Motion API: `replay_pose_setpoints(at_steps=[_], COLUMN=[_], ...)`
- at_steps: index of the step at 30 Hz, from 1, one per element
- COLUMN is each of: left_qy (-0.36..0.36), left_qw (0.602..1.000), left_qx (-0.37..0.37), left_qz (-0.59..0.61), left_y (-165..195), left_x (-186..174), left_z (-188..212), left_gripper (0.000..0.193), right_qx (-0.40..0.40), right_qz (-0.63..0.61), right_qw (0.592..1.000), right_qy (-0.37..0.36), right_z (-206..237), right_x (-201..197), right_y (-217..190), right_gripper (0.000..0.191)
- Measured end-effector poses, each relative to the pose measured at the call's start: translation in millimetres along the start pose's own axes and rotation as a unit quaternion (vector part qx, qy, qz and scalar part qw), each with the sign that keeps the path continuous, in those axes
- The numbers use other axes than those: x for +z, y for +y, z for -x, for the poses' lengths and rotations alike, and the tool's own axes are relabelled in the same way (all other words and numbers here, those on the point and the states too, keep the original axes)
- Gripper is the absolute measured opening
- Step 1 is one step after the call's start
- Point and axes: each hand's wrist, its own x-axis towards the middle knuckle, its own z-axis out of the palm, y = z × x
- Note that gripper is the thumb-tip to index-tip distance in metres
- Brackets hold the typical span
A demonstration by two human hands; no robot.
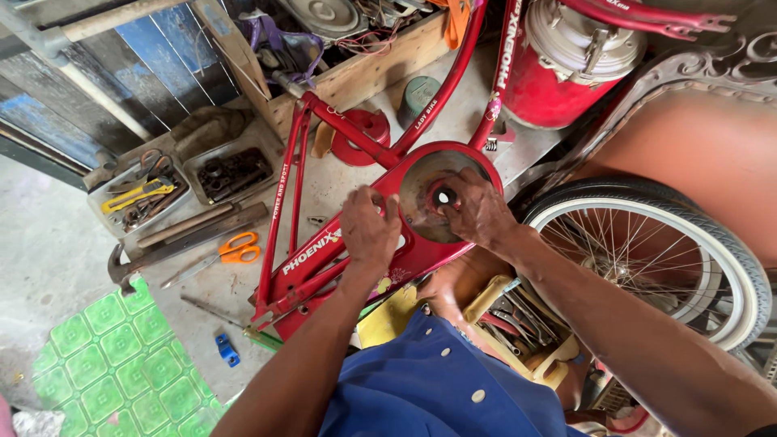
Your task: The person works on the bottom bracket of a red bicycle frame, using a wrench to loosen and remove a component. They then wipe the area with a cloth.
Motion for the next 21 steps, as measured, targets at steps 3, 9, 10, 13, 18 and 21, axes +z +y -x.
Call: replay_pose_setpoints(at_steps=[3,9,10,13,18,21], left_qy=[0.018,0.001,-0.004,-0.024,-0.091,-0.079], left_qw=[1.0,0.997,0.995,0.988,0.986,0.984], left_qx=[0.021,0.065,0.089,0.139,0.127,0.133], left_qz=[0.002,-0.048,-0.051,-0.057,-0.049,-0.088], left_y=[-1.3,-6.1,-7.9,-10.1,-12.5,-13.3], left_x=[3.9,-19.7,-26.6,-46.5,-59.1,-49.7], left_z=[18.7,49.7,55.9,77.1,105.9,117.7], left_gripper=[0.031,0.042,0.044,0.055,0.064,0.063], right_qx=[0.005,-0.009,-0.011,-0.014,-0.029,-0.033], right_qz=[-0.037,-0.042,-0.034,-0.024,-0.003,0.001], right_qw=[0.999,0.999,0.999,0.999,0.999,0.999], right_qy=[0.005,0.027,0.03,0.038,0.031,0.028], right_z=[2.6,7.0,7.1,8.9,13.8,17.1], right_x=[-2.7,-2.7,-1.7,1.6,5.8,8.5], right_y=[-2.9,-13.6,-15.9,-24.1,-28.1,-20.6], right_gripper=[0.052,0.049,0.048,0.045,0.049,0.047])
